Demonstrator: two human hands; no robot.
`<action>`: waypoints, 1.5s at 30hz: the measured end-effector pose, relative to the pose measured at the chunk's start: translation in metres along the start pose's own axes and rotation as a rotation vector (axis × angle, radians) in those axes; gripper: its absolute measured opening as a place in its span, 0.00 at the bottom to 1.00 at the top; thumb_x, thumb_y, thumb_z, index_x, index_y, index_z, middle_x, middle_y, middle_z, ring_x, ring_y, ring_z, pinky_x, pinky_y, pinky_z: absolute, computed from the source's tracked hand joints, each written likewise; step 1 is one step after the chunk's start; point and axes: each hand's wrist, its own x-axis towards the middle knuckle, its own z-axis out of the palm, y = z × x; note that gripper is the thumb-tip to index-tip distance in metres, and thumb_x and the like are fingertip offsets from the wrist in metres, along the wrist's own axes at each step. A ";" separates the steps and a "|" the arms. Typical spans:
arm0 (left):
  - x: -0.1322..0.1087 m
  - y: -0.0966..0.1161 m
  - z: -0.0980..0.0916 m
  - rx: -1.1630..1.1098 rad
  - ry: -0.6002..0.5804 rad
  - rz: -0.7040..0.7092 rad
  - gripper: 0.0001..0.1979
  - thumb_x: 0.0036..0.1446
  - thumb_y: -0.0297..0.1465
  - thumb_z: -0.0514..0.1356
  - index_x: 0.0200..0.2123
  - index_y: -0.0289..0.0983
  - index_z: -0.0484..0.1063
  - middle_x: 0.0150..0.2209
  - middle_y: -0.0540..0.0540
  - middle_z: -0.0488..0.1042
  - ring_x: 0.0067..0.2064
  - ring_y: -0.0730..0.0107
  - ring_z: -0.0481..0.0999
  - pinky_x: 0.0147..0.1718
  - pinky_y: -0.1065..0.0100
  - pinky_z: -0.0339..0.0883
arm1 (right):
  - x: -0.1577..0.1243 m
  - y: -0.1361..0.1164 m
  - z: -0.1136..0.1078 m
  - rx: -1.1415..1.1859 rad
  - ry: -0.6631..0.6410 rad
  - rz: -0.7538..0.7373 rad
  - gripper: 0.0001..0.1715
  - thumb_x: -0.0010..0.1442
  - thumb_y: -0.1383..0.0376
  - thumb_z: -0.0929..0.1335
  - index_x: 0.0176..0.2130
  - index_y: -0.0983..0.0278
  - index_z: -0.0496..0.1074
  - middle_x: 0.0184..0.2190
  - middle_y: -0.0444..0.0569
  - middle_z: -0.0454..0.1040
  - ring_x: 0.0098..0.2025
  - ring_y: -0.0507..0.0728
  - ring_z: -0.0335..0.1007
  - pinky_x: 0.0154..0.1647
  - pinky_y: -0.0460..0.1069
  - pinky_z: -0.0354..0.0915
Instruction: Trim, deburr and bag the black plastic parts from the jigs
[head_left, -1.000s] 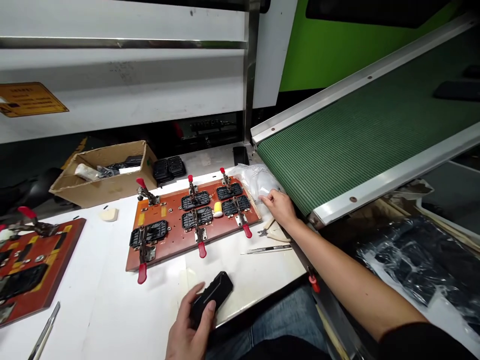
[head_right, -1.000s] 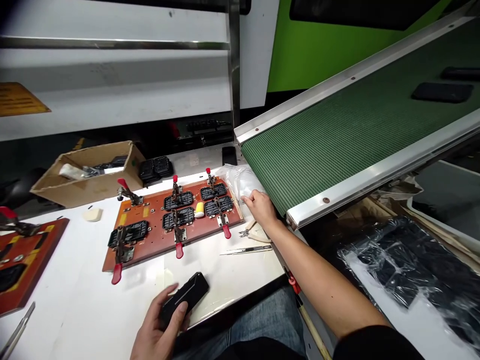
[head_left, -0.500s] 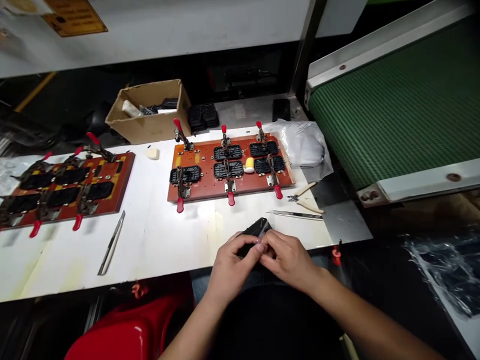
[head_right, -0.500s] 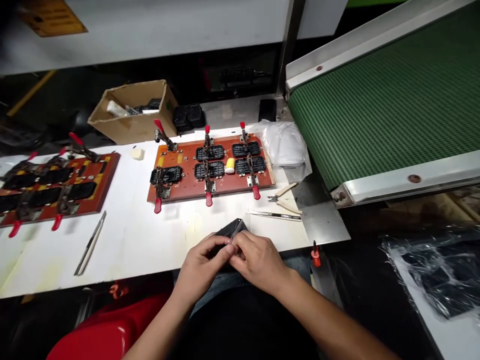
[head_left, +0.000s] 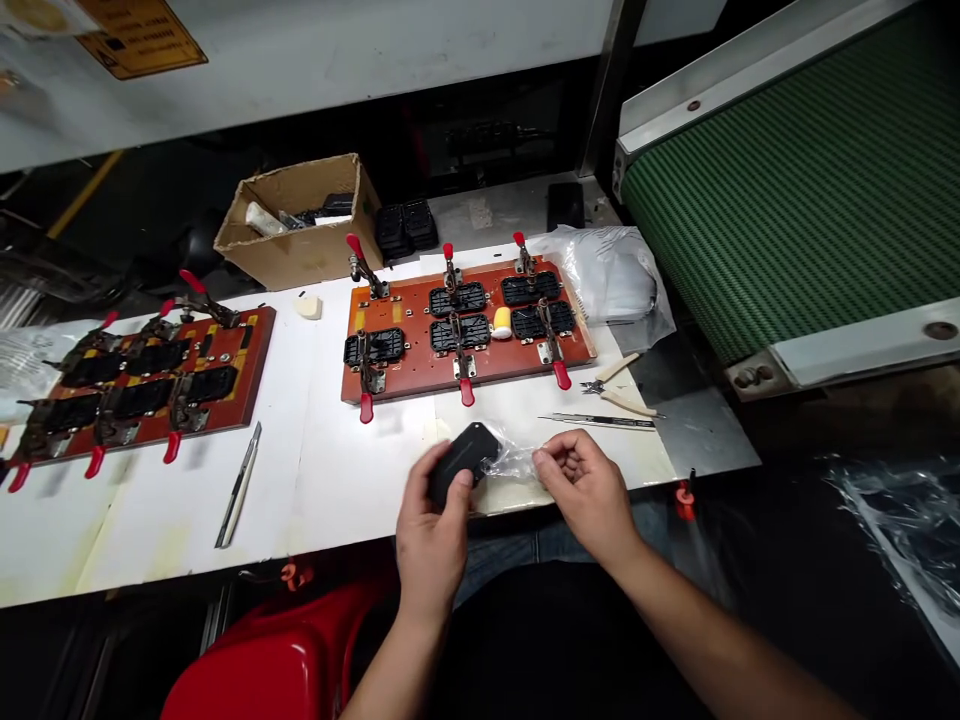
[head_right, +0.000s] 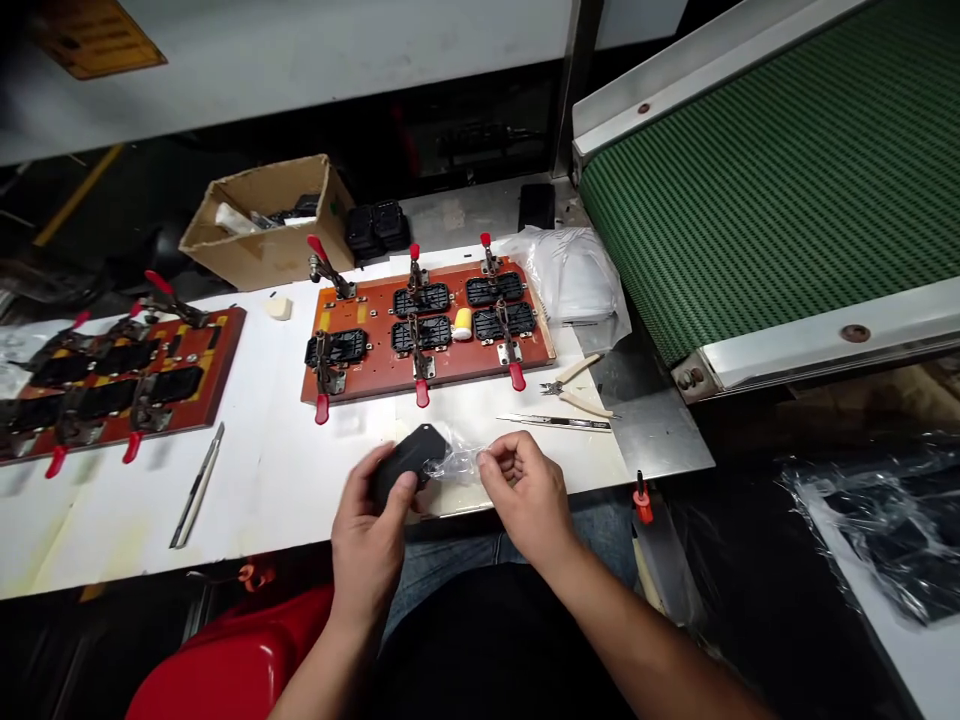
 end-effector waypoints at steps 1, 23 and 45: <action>0.000 0.000 -0.005 -0.073 0.035 -0.037 0.34 0.62 0.44 0.69 0.67 0.45 0.65 0.43 0.48 0.80 0.37 0.67 0.81 0.45 0.64 0.74 | 0.003 -0.003 -0.001 -0.064 0.041 -0.052 0.08 0.67 0.57 0.71 0.40 0.58 0.71 0.33 0.44 0.79 0.32 0.55 0.75 0.36 0.49 0.72; -0.012 0.003 -0.022 -0.538 -0.108 -0.291 0.17 0.50 0.34 0.77 0.35 0.37 0.73 0.31 0.52 0.78 0.34 0.74 0.76 0.38 0.74 0.70 | -0.016 -0.020 0.011 -0.239 -0.267 -0.649 0.14 0.70 0.72 0.68 0.53 0.66 0.78 0.40 0.52 0.79 0.41 0.57 0.76 0.44 0.51 0.73; -0.027 -0.007 -0.013 -0.120 -0.240 -0.103 0.27 0.60 0.40 0.70 0.62 0.44 0.77 0.62 0.43 0.78 0.63 0.49 0.77 0.64 0.57 0.70 | -0.049 -0.032 0.018 0.076 -0.365 -0.537 0.15 0.70 0.71 0.67 0.54 0.66 0.77 0.46 0.56 0.80 0.48 0.57 0.78 0.50 0.51 0.73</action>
